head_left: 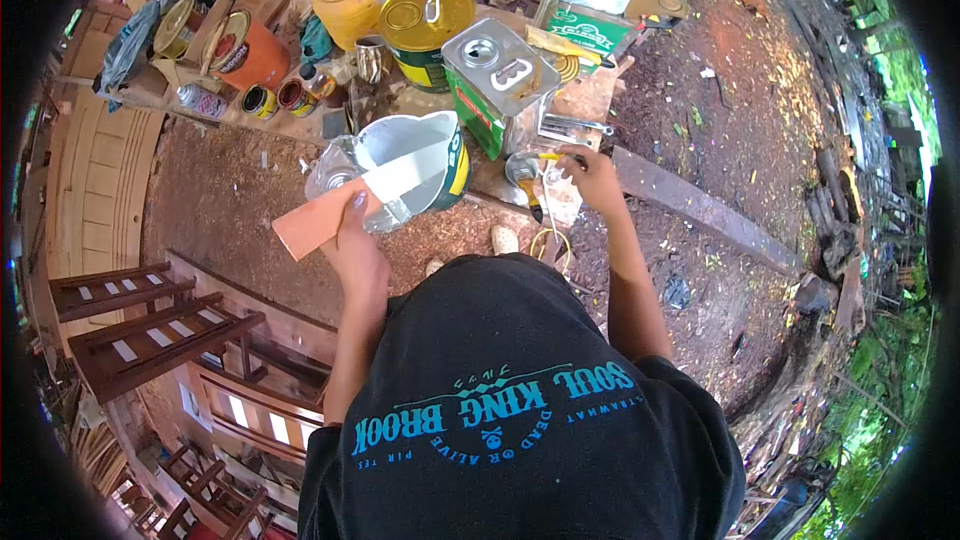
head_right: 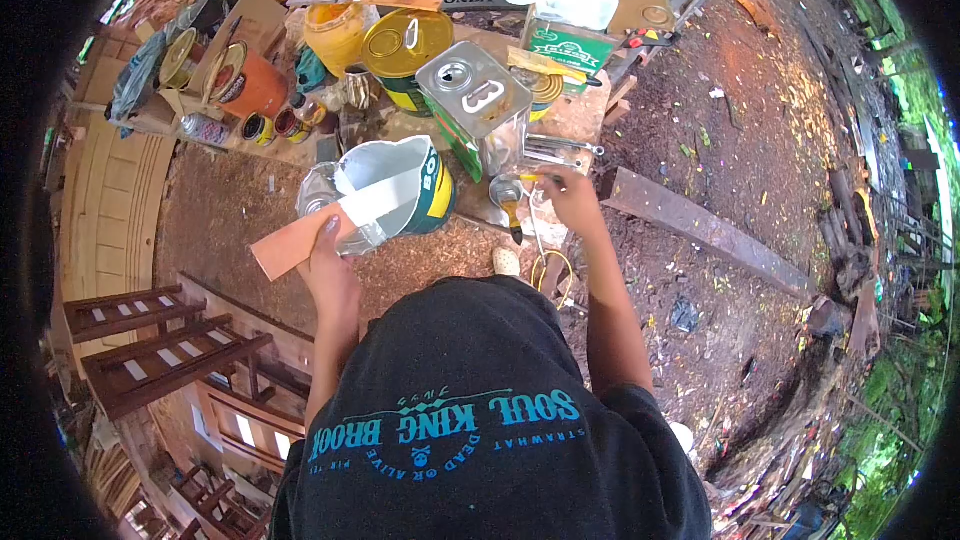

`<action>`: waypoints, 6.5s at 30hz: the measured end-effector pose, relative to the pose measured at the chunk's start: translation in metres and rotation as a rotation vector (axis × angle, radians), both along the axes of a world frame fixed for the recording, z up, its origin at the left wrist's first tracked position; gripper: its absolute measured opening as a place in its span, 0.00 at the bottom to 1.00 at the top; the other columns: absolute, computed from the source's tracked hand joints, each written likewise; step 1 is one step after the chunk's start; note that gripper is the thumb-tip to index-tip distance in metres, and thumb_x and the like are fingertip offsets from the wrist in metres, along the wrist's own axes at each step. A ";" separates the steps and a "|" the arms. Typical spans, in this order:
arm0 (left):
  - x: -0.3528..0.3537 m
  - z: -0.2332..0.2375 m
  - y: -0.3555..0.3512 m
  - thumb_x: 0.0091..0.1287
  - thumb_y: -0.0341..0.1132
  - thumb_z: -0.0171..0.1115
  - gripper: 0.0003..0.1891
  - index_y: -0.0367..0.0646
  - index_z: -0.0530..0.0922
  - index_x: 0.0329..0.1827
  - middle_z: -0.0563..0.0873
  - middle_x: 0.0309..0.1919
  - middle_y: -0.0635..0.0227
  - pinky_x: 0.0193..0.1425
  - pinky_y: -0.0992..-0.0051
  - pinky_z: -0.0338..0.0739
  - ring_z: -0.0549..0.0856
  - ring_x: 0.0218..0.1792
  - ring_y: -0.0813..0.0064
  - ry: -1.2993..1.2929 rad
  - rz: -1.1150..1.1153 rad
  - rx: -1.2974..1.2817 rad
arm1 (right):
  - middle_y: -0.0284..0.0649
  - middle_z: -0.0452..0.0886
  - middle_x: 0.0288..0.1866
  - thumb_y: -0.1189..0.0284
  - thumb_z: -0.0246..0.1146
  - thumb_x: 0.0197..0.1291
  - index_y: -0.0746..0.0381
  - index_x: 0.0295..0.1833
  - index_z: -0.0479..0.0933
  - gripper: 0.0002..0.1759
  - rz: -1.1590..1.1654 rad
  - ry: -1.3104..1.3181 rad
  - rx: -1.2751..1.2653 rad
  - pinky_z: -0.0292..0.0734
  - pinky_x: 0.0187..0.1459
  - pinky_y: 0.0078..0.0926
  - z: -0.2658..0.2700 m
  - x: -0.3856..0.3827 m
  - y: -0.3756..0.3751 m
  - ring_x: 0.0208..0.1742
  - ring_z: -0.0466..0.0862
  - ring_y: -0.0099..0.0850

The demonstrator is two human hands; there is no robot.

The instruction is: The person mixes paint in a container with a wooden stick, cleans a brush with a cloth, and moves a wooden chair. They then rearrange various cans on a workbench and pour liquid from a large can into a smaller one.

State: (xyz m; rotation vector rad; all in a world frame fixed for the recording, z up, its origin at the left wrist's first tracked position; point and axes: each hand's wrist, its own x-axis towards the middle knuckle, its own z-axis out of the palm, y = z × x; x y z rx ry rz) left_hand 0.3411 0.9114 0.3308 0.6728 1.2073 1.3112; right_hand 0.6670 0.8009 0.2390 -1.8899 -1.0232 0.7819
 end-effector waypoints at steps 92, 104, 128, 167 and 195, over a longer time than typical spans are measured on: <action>-0.007 -0.033 0.547 0.57 0.41 0.58 0.17 0.33 0.83 0.37 0.86 0.35 0.48 0.43 0.59 0.79 0.86 0.37 0.51 1.221 -0.629 0.597 | 0.37 0.78 0.34 0.67 0.55 0.66 0.66 0.50 0.75 0.14 -1.005 -0.122 0.762 0.67 0.29 0.19 0.215 -0.184 0.006 0.33 0.75 0.24; -0.096 0.168 0.528 0.60 0.38 0.62 0.14 0.32 0.82 0.36 0.84 0.25 0.59 0.36 0.71 0.74 0.82 0.30 0.71 0.788 -0.475 0.723 | 0.34 0.74 0.31 0.63 0.52 0.70 0.65 0.46 0.74 0.16 -0.733 0.423 1.045 0.64 0.34 0.19 0.245 -0.209 0.101 0.32 0.71 0.22; -0.415 -0.035 0.212 0.72 0.45 0.54 0.18 0.38 0.82 0.41 0.84 0.33 0.68 0.41 0.68 0.77 0.80 0.34 0.75 0.122 -0.019 -0.046 | 0.38 0.77 0.33 0.73 0.52 0.69 0.65 0.51 0.71 0.09 0.318 0.542 0.307 0.72 0.33 0.19 0.129 -0.493 0.260 0.30 0.74 0.22; -0.530 -0.066 0.259 0.73 0.39 0.53 0.14 0.38 0.76 0.53 0.85 0.42 0.67 0.45 0.72 0.80 0.84 0.38 0.75 -0.410 -0.228 -0.042 | 0.37 0.76 0.33 0.78 0.49 0.70 0.66 0.50 0.70 0.08 0.318 0.540 0.233 0.70 0.33 0.20 0.086 -0.637 0.280 0.31 0.73 0.21; -0.493 -0.053 0.249 0.65 0.29 0.63 0.13 0.37 0.78 0.52 0.85 0.43 0.69 0.48 0.74 0.79 0.84 0.40 0.79 -0.348 -0.299 0.083 | 0.39 0.85 0.41 0.78 0.68 0.55 0.65 0.42 0.83 0.08 0.459 0.156 0.123 0.77 0.35 0.18 0.129 -0.615 0.293 0.36 0.82 0.21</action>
